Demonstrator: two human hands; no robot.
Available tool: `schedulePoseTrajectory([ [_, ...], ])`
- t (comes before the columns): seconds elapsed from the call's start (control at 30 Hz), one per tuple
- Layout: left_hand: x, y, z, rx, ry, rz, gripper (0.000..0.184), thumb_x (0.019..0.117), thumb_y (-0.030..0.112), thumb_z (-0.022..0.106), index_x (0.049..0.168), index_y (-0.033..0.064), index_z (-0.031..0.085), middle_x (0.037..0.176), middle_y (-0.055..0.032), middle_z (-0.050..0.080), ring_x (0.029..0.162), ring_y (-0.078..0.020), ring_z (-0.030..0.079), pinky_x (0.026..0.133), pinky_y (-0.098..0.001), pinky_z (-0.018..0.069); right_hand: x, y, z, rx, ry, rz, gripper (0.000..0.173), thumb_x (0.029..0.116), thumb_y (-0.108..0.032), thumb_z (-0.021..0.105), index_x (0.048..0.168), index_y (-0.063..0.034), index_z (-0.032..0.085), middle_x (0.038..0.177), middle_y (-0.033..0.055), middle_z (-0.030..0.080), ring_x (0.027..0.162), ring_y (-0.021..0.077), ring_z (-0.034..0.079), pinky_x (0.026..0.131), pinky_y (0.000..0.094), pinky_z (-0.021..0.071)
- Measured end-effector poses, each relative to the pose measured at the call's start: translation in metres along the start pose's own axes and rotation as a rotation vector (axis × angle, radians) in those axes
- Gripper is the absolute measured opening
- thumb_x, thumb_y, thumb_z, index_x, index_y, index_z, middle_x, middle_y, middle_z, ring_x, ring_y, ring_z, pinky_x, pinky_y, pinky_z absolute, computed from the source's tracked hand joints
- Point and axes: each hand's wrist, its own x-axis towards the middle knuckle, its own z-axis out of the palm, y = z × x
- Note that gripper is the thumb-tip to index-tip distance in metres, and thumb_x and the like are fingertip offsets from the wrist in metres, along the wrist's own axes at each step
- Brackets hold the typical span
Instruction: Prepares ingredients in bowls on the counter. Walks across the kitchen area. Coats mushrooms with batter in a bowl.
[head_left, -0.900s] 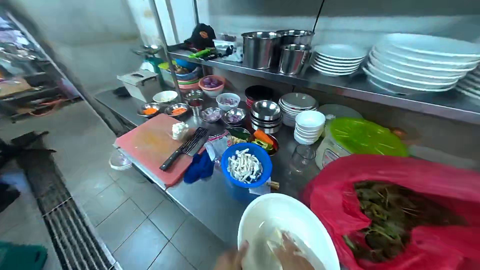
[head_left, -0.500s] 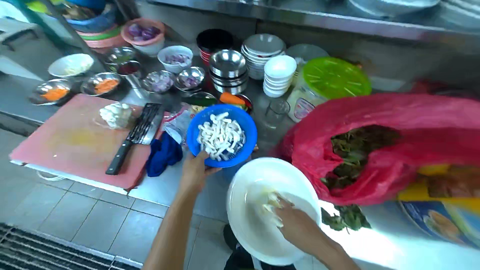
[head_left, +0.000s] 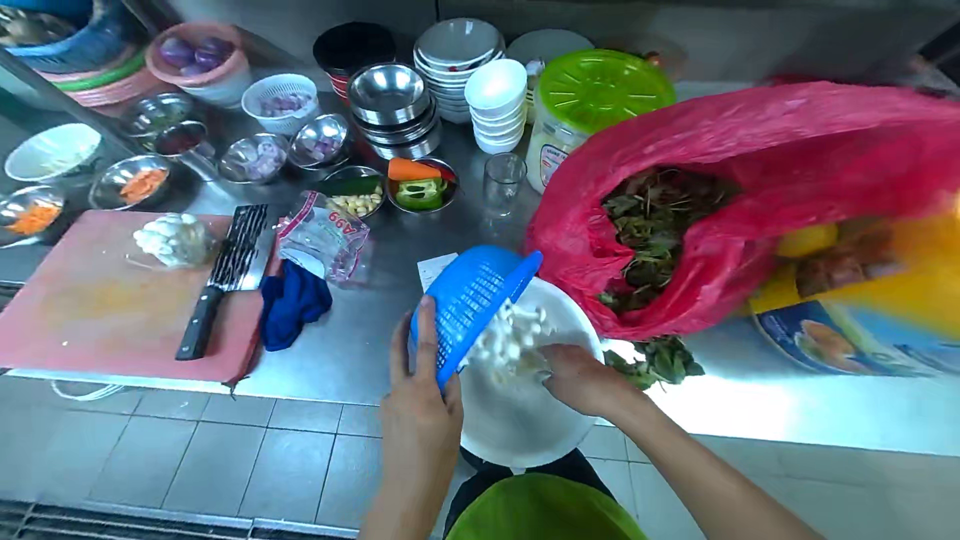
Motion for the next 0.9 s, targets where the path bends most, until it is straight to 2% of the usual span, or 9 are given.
schedulePoseTrajectory([
  [0.1, -0.014, -0.006, 0.012, 0.046, 0.078, 0.167, 0.088, 0.0765, -0.005, 0.073, 0.155, 0.0238, 0.047, 0.157, -0.0241, 0.041, 0.054, -0.0279, 0.066, 0.045, -0.0432, 0.0544, -0.002, -0.006, 0.000, -0.013, -0.009, 0.011, 0.036, 0.0979, -0.007, 0.060, 0.132, 0.0056, 0.059, 0.130, 0.0273, 0.061, 0.126, 0.0425, 0.058, 0.105, 0.0583, 0.0455],
  [0.23, -0.014, -0.014, 0.009, 0.083, 0.231, 0.331, 0.079, 0.0804, -0.001, 0.067, 0.153, 0.0234, 0.049, 0.153, -0.0265, 0.044, 0.066, -0.0293, 0.070, 0.045, -0.0378, 0.0535, -0.004, -0.007, 0.003, -0.036, 0.027, -0.007, 0.030, 0.0963, -0.007, 0.062, 0.124, 0.0051, 0.064, 0.123, 0.0261, 0.065, 0.120, 0.0421, 0.061, 0.100, 0.0588, 0.0486],
  [0.33, -0.004, -0.012, -0.003, 0.083, 0.317, 0.379, 0.070, 0.0899, 0.007, 0.063, 0.154, 0.0233, 0.042, 0.156, -0.0214, 0.041, 0.086, -0.0247, 0.070, 0.058, -0.0315, 0.0567, -0.008, -0.004, 0.002, -0.042, 0.099, 0.002, 0.033, 0.0939, -0.006, 0.065, 0.125, 0.0033, 0.064, 0.125, 0.0246, 0.064, 0.120, 0.0407, 0.061, 0.101, 0.0571, 0.0492],
  [0.43, 0.004, -0.018, -0.008, 0.046, 0.373, 0.364, 0.068, 0.0931, 0.008, 0.062, 0.156, 0.0253, 0.040, 0.154, -0.0212, 0.044, 0.094, -0.0229, 0.071, 0.065, -0.0303, 0.0582, -0.018, -0.002, -0.006, -0.116, 0.195, -0.073, 0.048, 0.0875, -0.003, 0.071, 0.134, 0.0009, 0.059, 0.130, 0.0232, 0.060, 0.117, 0.0412, 0.062, 0.095, 0.0574, 0.0531],
  [0.5, 0.007, -0.022, -0.014, -0.011, 0.402, 0.282, 0.066, 0.0910, 0.010, 0.062, 0.155, 0.0130, 0.044, 0.150, -0.0252, 0.048, 0.106, -0.0255, 0.069, 0.076, -0.0336, 0.0588, -0.019, -0.001, -0.014, -0.183, 0.227, -0.195, 0.063, 0.0803, -0.002, 0.078, 0.140, -0.0056, 0.057, 0.140, 0.0215, 0.055, 0.126, 0.0409, 0.057, 0.099, 0.0567, 0.0520],
  [0.57, 0.013, -0.022, -0.020, -0.129, 0.402, 0.114, 0.071, 0.0887, 0.010, 0.061, 0.156, 0.0023, 0.039, 0.147, -0.0276, 0.050, 0.115, -0.0234, 0.065, 0.088, -0.0347, 0.0560, -0.009, -0.006, -0.018, -0.251, 0.144, -0.321, 0.085, 0.0751, -0.006, 0.085, 0.152, -0.0173, 0.049, 0.159, 0.0231, 0.037, 0.144, 0.0459, 0.040, 0.109, 0.0614, 0.0441],
  [0.63, 0.025, -0.025, -0.023, -0.269, 0.382, -0.101, 0.074, 0.0888, 0.007, 0.062, 0.158, 0.0046, 0.034, 0.145, -0.0213, 0.053, 0.117, -0.0207, 0.063, 0.092, -0.0380, 0.0552, 0.010, -0.016, -0.012, -0.361, 0.010, -0.406, 0.097, 0.0742, -0.015, 0.089, 0.158, -0.0213, 0.041, 0.167, 0.0260, 0.020, 0.147, 0.0532, 0.031, 0.111, 0.0684, 0.0371],
  [0.77, 0.066, -0.056, -0.017, -0.553, 0.337, -0.412, 0.069, 0.0963, 0.003, 0.060, 0.158, 0.0081, 0.030, 0.129, -0.0219, 0.061, 0.100, -0.0295, 0.070, 0.079, -0.0501, 0.0606, 0.045, -0.021, 0.017, -0.463, -0.035, -0.466, 0.089, 0.0748, -0.023, 0.089, 0.153, -0.0117, 0.048, 0.164, 0.0339, 0.021, 0.145, 0.0605, 0.029, 0.112, 0.0765, 0.0279],
  [0.9, 0.119, -0.078, 0.016, -0.814, 0.223, -0.683, 0.067, 0.1012, 0.003, 0.056, 0.160, 0.0091, 0.024, 0.134, -0.0293, 0.056, 0.098, -0.0398, 0.069, 0.077, -0.0555, 0.0605, 0.047, -0.028, 0.000, -0.500, -0.034, -0.437, 0.081, 0.0802, -0.011, 0.082, 0.153, -0.0149, 0.047, 0.157, 0.0342, 0.033, 0.128, 0.0588, 0.050, 0.095, 0.0719, 0.0474],
])
